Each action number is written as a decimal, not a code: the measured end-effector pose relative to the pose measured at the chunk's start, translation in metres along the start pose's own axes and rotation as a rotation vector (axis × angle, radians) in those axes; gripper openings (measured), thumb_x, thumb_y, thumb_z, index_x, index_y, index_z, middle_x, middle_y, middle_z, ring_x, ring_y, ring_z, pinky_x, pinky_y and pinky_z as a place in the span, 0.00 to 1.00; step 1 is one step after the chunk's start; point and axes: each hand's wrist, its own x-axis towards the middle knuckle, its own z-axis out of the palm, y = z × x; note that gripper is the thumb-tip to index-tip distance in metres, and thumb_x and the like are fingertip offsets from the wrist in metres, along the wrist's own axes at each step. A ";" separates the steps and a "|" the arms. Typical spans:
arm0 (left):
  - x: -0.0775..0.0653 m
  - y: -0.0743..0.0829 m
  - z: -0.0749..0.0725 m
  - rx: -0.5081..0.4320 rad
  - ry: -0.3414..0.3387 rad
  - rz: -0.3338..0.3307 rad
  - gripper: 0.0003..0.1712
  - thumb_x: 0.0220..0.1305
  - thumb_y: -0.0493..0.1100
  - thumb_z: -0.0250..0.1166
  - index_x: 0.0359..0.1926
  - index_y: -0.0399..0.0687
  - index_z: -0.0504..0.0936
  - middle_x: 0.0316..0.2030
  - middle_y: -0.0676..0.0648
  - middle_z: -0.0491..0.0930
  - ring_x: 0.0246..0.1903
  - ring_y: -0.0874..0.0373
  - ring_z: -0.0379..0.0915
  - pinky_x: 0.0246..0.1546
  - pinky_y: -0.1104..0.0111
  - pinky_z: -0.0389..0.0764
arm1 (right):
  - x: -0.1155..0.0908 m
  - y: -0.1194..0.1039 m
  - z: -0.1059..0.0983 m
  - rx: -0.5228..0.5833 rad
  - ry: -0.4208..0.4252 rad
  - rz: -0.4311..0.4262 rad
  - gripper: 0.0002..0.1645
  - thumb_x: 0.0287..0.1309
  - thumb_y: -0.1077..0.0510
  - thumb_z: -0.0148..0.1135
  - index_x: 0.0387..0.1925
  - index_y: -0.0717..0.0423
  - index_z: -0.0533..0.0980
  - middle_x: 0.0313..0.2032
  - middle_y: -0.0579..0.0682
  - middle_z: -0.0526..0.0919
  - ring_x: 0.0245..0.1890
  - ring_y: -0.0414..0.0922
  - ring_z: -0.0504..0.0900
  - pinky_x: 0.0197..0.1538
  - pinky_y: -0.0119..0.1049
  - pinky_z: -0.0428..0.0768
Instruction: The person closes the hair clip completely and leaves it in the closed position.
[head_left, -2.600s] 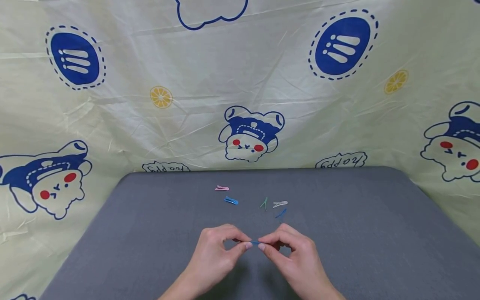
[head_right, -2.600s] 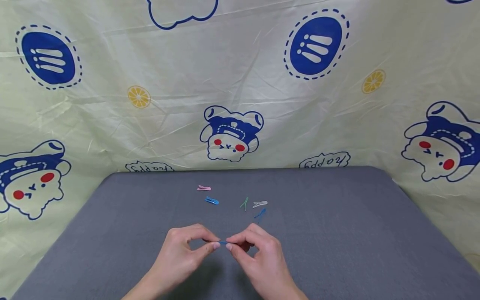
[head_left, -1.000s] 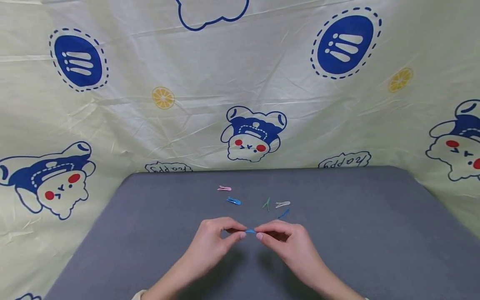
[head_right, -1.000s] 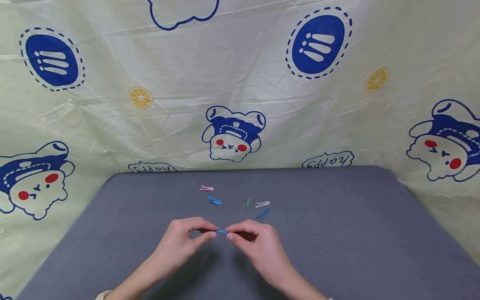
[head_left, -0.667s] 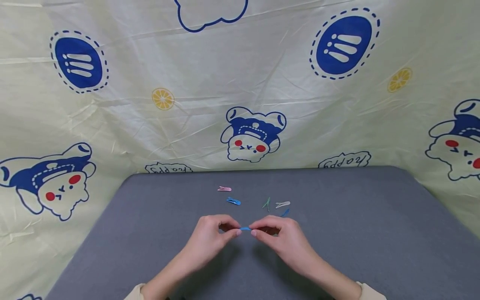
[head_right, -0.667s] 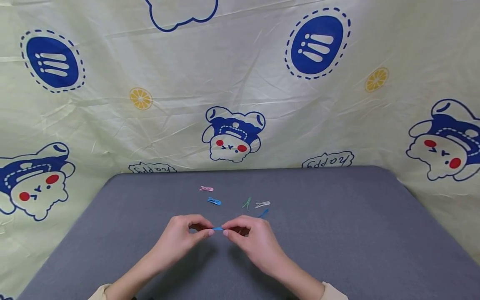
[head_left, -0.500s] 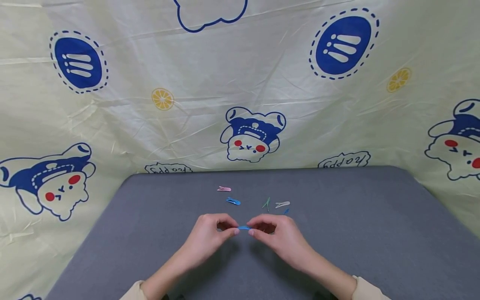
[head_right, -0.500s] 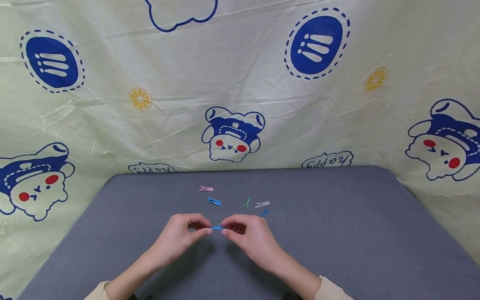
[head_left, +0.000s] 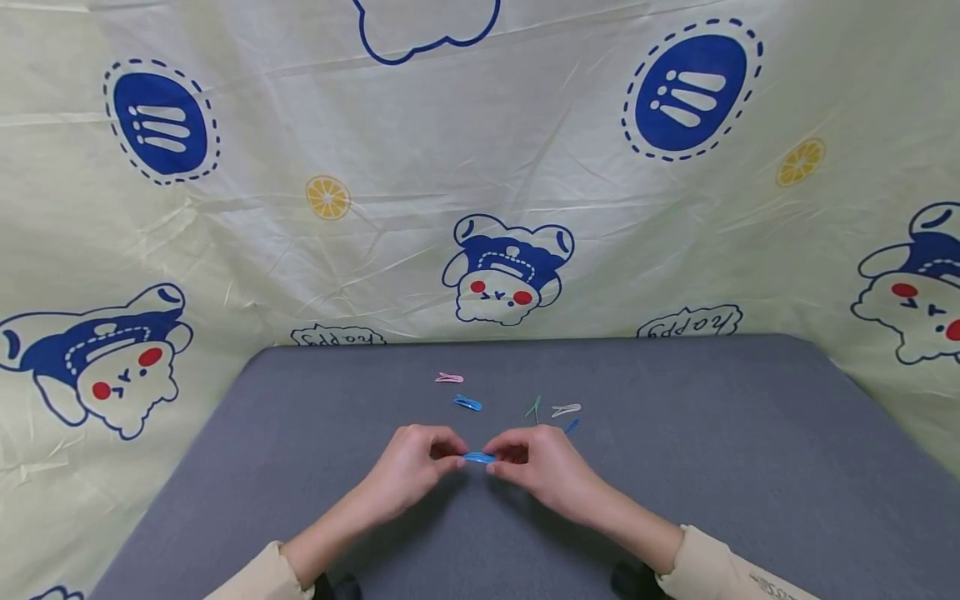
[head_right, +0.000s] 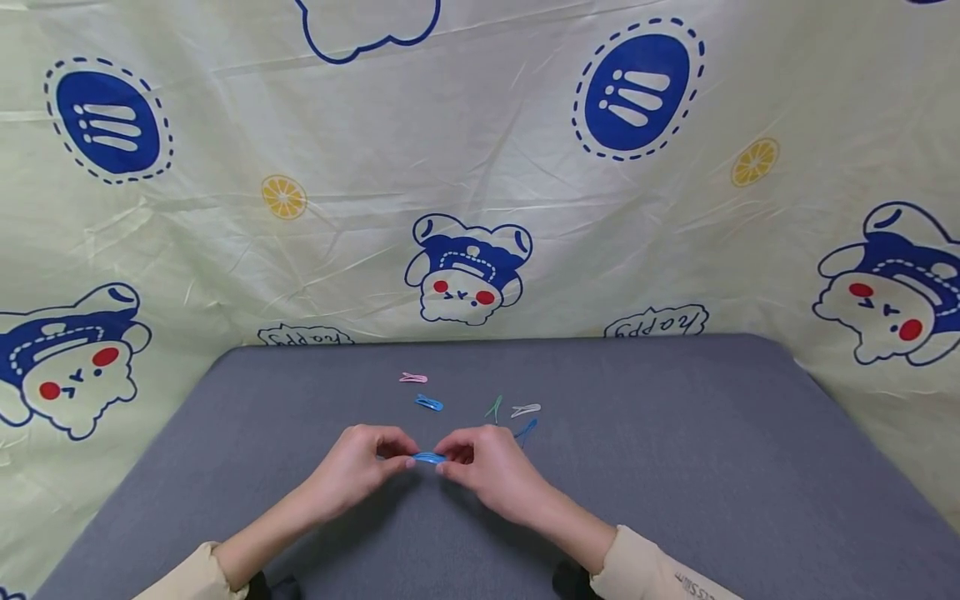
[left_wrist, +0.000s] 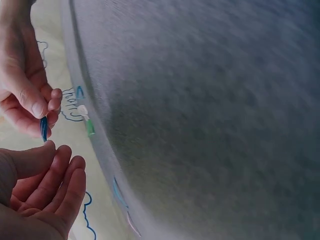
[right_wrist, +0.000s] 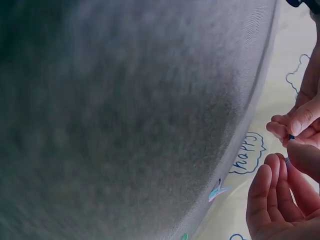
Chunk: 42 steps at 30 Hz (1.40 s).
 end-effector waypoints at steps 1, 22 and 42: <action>0.000 -0.001 0.000 0.010 -0.003 0.007 0.04 0.59 0.34 0.70 0.34 0.47 0.87 0.28 0.58 0.83 0.28 0.65 0.75 0.31 0.71 0.78 | 0.001 0.000 0.000 -0.002 -0.008 0.001 0.05 0.58 0.59 0.69 0.38 0.51 0.85 0.28 0.37 0.82 0.29 0.39 0.79 0.32 0.33 0.78; 0.006 -0.032 -0.003 0.010 -0.103 0.011 0.02 0.55 0.35 0.73 0.28 0.45 0.87 0.21 0.60 0.79 0.23 0.65 0.73 0.26 0.71 0.74 | 0.024 0.014 0.013 -0.098 -0.101 -0.053 0.05 0.51 0.63 0.73 0.32 0.53 0.84 0.23 0.37 0.80 0.26 0.35 0.77 0.30 0.31 0.76; 0.010 -0.041 0.000 0.007 -0.141 0.015 0.06 0.51 0.34 0.75 0.27 0.46 0.86 0.24 0.58 0.75 0.24 0.67 0.71 0.26 0.72 0.74 | 0.030 0.018 0.015 -0.123 -0.173 -0.031 0.04 0.53 0.62 0.73 0.31 0.53 0.83 0.22 0.38 0.79 0.25 0.34 0.77 0.30 0.31 0.75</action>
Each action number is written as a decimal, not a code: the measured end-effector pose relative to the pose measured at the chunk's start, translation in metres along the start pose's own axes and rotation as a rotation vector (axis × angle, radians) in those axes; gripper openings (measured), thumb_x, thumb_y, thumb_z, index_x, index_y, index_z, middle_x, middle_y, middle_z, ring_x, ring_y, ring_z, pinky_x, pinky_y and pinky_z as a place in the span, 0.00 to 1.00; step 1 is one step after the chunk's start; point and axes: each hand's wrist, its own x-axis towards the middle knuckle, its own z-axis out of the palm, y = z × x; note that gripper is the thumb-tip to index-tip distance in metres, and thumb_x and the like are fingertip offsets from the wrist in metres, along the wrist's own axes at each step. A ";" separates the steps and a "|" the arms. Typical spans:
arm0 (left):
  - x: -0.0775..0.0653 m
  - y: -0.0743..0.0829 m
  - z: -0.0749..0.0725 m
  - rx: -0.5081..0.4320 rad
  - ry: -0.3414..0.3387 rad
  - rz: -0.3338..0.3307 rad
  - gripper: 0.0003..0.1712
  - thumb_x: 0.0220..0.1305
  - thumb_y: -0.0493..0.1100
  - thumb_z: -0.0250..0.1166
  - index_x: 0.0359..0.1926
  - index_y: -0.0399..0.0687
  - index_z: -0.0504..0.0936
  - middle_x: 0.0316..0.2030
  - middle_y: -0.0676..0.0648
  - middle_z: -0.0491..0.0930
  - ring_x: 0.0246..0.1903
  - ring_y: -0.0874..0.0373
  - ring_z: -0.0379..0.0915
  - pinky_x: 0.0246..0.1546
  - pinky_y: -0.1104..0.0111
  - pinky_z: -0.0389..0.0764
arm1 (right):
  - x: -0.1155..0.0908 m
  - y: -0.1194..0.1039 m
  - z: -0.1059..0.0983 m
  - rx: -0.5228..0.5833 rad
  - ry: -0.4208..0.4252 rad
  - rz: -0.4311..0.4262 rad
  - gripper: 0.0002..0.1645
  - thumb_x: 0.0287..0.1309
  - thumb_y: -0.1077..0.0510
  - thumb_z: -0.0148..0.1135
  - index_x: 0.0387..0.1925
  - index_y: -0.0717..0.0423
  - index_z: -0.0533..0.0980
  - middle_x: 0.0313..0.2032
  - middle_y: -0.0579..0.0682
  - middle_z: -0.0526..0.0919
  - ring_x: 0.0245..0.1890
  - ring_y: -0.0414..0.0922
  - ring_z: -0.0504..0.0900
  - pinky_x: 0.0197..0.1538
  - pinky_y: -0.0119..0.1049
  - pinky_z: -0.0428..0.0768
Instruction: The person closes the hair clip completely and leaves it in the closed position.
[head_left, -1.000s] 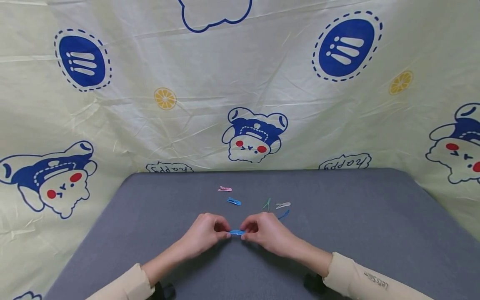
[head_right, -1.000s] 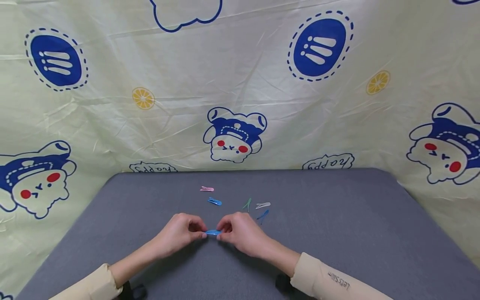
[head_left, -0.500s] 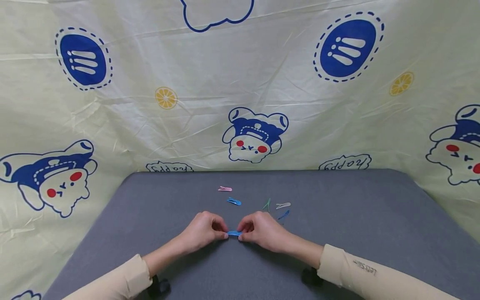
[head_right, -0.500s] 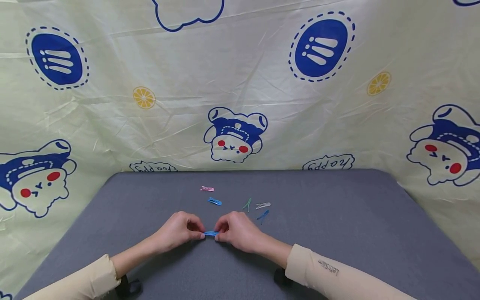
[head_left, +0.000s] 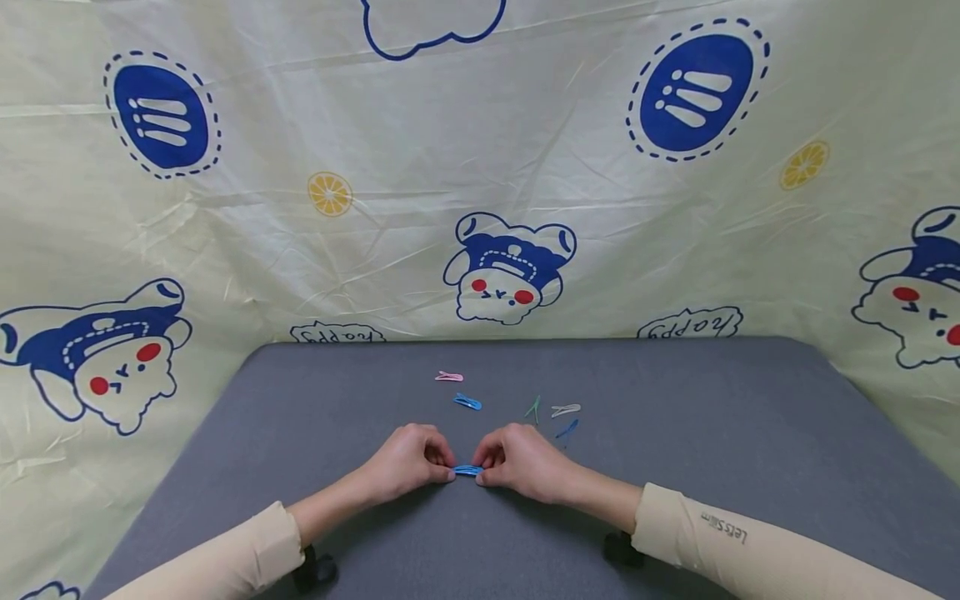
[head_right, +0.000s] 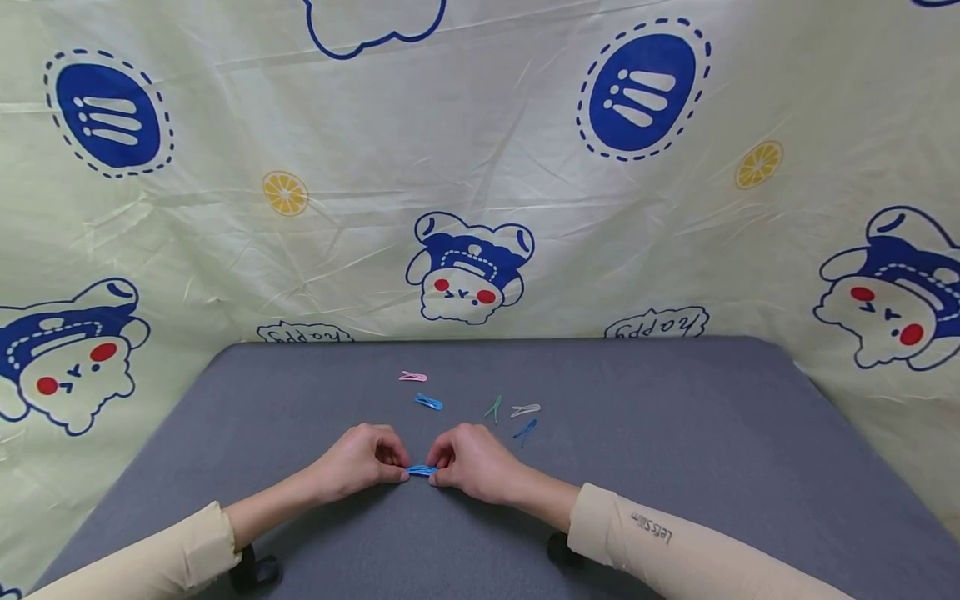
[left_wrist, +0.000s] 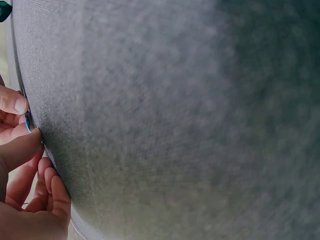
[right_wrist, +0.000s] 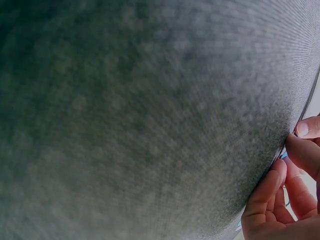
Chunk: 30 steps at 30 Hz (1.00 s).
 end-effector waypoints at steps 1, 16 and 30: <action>0.000 0.000 0.000 0.000 -0.001 -0.007 0.05 0.51 0.34 0.75 0.28 0.47 0.86 0.24 0.58 0.75 0.24 0.67 0.71 0.26 0.72 0.74 | 0.000 0.000 0.000 -0.001 -0.004 -0.001 0.04 0.53 0.62 0.73 0.31 0.53 0.83 0.22 0.38 0.79 0.25 0.34 0.77 0.30 0.31 0.75; -0.005 0.002 -0.001 0.016 -0.011 -0.013 0.06 0.51 0.35 0.75 0.30 0.46 0.86 0.27 0.55 0.76 0.27 0.65 0.72 0.29 0.71 0.75 | -0.001 -0.001 -0.002 0.002 -0.040 -0.007 0.05 0.53 0.62 0.73 0.32 0.53 0.83 0.23 0.37 0.80 0.25 0.34 0.77 0.30 0.31 0.75; -0.001 0.006 -0.005 -0.053 0.013 -0.036 0.03 0.58 0.38 0.72 0.33 0.44 0.86 0.26 0.56 0.79 0.27 0.61 0.74 0.27 0.70 0.75 | -0.013 -0.004 -0.012 0.082 -0.044 -0.010 0.08 0.56 0.63 0.70 0.39 0.55 0.83 0.29 0.39 0.80 0.29 0.38 0.78 0.33 0.31 0.76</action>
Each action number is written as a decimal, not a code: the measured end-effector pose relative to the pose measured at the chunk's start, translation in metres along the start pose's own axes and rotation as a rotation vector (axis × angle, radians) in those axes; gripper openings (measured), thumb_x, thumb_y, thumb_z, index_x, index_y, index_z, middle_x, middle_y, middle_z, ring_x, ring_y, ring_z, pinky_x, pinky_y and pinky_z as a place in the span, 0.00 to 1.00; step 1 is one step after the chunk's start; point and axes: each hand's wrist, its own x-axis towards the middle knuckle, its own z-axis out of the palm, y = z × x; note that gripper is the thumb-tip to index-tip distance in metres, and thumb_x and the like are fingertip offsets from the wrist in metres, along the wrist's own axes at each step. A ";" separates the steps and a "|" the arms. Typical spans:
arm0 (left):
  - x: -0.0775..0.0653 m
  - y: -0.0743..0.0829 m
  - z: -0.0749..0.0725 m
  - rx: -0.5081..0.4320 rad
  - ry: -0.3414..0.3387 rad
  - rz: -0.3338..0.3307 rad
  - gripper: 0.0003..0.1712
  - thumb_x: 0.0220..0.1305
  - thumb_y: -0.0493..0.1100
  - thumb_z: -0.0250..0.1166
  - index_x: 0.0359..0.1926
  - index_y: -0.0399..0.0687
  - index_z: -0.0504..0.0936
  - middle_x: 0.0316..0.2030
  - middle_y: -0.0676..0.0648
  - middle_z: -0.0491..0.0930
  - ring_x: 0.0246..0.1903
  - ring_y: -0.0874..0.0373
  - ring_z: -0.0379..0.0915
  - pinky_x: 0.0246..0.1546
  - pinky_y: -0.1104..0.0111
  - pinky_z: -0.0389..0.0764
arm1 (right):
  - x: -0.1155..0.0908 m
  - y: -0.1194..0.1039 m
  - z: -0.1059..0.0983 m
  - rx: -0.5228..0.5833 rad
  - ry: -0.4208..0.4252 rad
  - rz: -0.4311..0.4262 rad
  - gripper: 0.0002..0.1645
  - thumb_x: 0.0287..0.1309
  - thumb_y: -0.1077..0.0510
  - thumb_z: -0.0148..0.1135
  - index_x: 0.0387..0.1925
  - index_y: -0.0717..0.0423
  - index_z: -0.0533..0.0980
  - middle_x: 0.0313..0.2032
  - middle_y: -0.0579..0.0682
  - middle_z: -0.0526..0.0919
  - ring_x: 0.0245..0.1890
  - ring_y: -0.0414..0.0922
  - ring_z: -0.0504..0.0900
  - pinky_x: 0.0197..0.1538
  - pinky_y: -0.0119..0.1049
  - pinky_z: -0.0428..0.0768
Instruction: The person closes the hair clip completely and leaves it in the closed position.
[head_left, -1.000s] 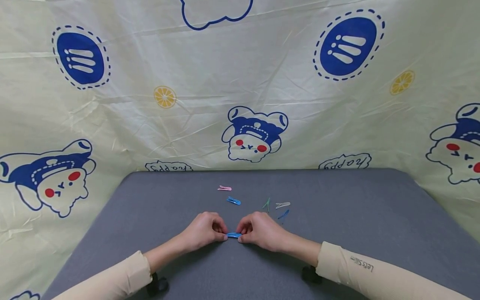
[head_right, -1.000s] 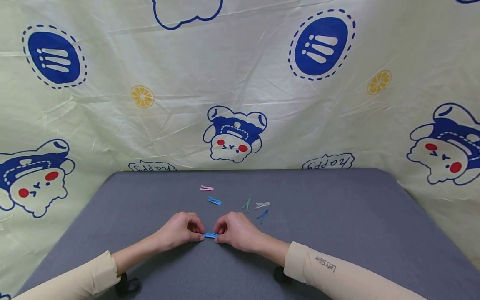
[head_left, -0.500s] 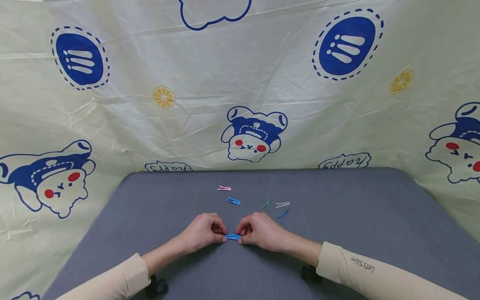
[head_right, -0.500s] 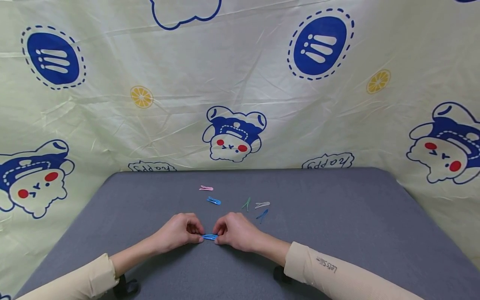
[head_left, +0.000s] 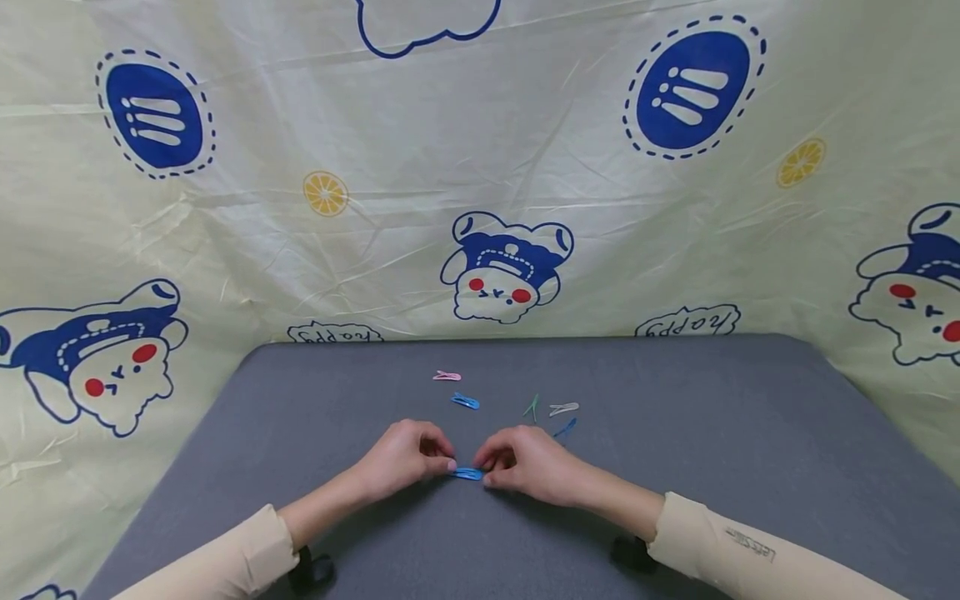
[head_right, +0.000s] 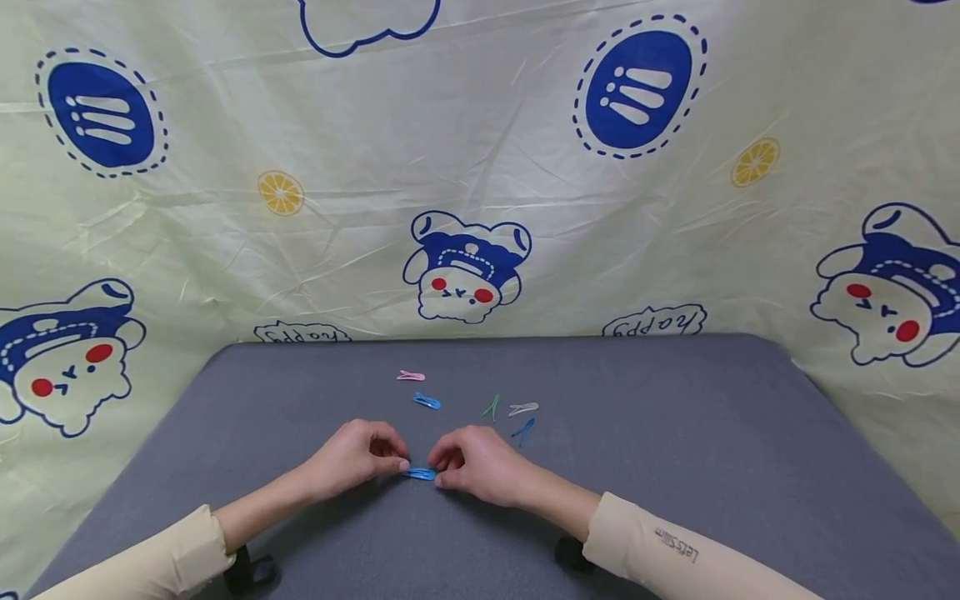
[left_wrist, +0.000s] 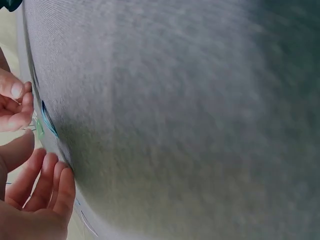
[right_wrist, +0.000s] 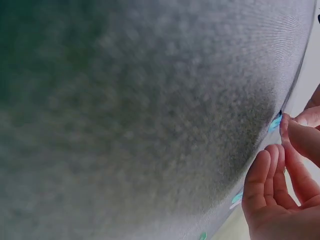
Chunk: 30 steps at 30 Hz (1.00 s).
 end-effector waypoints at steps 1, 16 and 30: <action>0.001 0.002 0.000 -0.006 0.008 0.001 0.03 0.58 0.38 0.72 0.34 0.44 0.86 0.27 0.56 0.79 0.27 0.60 0.74 0.28 0.70 0.75 | -0.001 0.000 -0.001 -0.002 0.008 -0.001 0.09 0.56 0.63 0.70 0.40 0.55 0.83 0.30 0.39 0.80 0.29 0.38 0.78 0.33 0.32 0.76; 0.016 0.019 0.012 -0.061 0.074 -0.017 0.08 0.60 0.39 0.71 0.40 0.41 0.85 0.32 0.55 0.81 0.34 0.60 0.77 0.37 0.68 0.79 | -0.022 -0.002 -0.027 -0.033 0.081 0.005 0.11 0.61 0.59 0.67 0.46 0.53 0.83 0.39 0.45 0.83 0.38 0.38 0.78 0.44 0.37 0.78; 0.046 0.033 0.028 -0.042 0.124 -0.026 0.10 0.59 0.38 0.72 0.41 0.39 0.85 0.29 0.55 0.81 0.31 0.61 0.76 0.34 0.69 0.78 | -0.021 0.023 -0.076 -0.184 0.152 -0.050 0.12 0.61 0.60 0.67 0.47 0.48 0.82 0.40 0.45 0.83 0.40 0.38 0.77 0.47 0.42 0.79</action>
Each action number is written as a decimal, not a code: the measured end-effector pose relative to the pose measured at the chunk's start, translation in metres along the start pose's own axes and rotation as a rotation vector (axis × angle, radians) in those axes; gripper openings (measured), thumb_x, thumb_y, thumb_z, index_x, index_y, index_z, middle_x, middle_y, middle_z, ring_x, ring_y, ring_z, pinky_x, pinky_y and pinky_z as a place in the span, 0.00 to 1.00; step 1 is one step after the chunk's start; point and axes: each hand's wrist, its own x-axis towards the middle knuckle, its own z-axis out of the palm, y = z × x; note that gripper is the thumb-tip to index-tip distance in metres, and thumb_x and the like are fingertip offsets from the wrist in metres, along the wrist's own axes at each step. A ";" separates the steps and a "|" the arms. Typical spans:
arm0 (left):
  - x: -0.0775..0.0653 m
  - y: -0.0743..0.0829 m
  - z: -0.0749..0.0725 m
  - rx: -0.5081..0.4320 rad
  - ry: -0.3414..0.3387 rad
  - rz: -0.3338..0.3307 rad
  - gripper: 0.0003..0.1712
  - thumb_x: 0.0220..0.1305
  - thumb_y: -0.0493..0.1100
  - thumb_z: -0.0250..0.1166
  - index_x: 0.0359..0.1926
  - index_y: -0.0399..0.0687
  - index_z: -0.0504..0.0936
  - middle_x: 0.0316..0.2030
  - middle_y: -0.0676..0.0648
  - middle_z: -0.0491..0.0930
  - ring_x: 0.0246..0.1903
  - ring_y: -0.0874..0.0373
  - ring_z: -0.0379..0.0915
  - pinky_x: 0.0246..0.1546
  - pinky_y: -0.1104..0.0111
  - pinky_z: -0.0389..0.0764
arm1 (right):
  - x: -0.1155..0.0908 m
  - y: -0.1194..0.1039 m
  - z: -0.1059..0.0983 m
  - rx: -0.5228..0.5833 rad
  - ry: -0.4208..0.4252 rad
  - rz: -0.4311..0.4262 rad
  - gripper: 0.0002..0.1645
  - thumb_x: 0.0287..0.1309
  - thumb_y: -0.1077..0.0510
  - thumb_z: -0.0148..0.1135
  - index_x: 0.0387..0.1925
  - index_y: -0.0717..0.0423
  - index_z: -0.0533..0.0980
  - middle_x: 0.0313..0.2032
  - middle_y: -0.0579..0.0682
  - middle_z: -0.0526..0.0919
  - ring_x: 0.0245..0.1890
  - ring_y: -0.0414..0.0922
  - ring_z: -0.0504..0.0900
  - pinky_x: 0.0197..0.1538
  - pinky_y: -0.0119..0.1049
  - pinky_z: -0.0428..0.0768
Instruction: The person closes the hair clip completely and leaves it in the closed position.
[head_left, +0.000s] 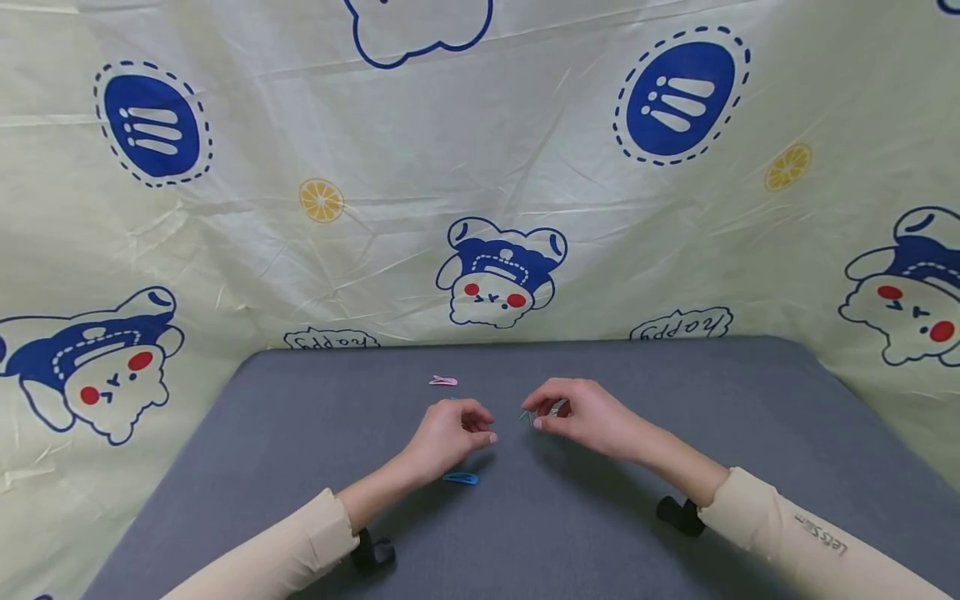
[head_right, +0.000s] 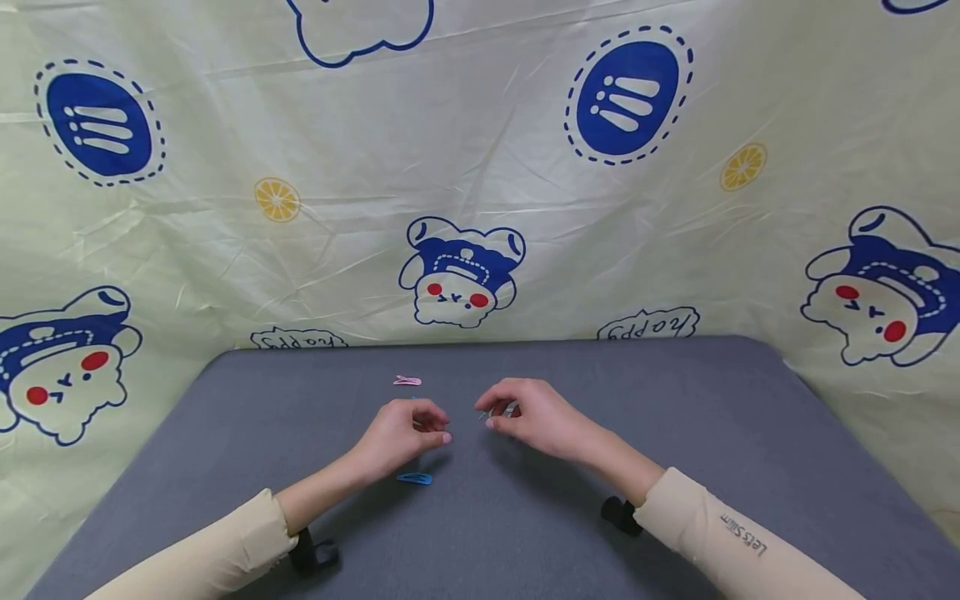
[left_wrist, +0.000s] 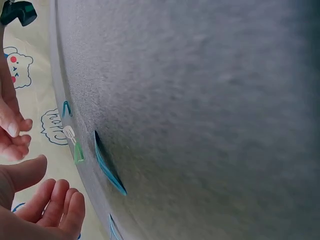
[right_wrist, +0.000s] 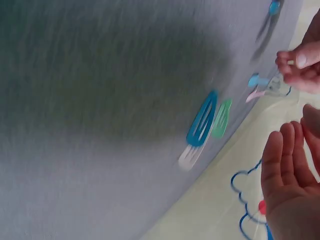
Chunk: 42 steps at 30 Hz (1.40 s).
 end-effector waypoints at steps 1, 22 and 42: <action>0.002 0.001 0.001 -0.002 0.002 -0.003 0.10 0.59 0.38 0.72 0.41 0.39 0.86 0.29 0.54 0.81 0.31 0.61 0.76 0.34 0.69 0.78 | 0.002 0.002 -0.002 -0.010 -0.003 -0.005 0.13 0.61 0.60 0.67 0.47 0.48 0.82 0.40 0.45 0.83 0.40 0.38 0.77 0.46 0.41 0.79; 0.028 -0.006 0.020 -0.033 -0.011 -0.069 0.07 0.57 0.35 0.72 0.38 0.37 0.86 0.26 0.52 0.81 0.26 0.62 0.73 0.28 0.70 0.75 | 0.038 0.050 -0.015 -0.092 -0.138 -0.017 0.10 0.63 0.64 0.63 0.45 0.54 0.84 0.43 0.45 0.83 0.43 0.43 0.78 0.46 0.42 0.78; 0.033 -0.009 0.022 -0.073 -0.043 -0.079 0.08 0.55 0.33 0.73 0.37 0.37 0.85 0.26 0.51 0.81 0.26 0.63 0.73 0.28 0.71 0.74 | 0.054 0.069 -0.002 -0.003 -0.228 0.006 0.10 0.58 0.63 0.69 0.43 0.54 0.84 0.34 0.41 0.84 0.34 0.41 0.78 0.40 0.36 0.78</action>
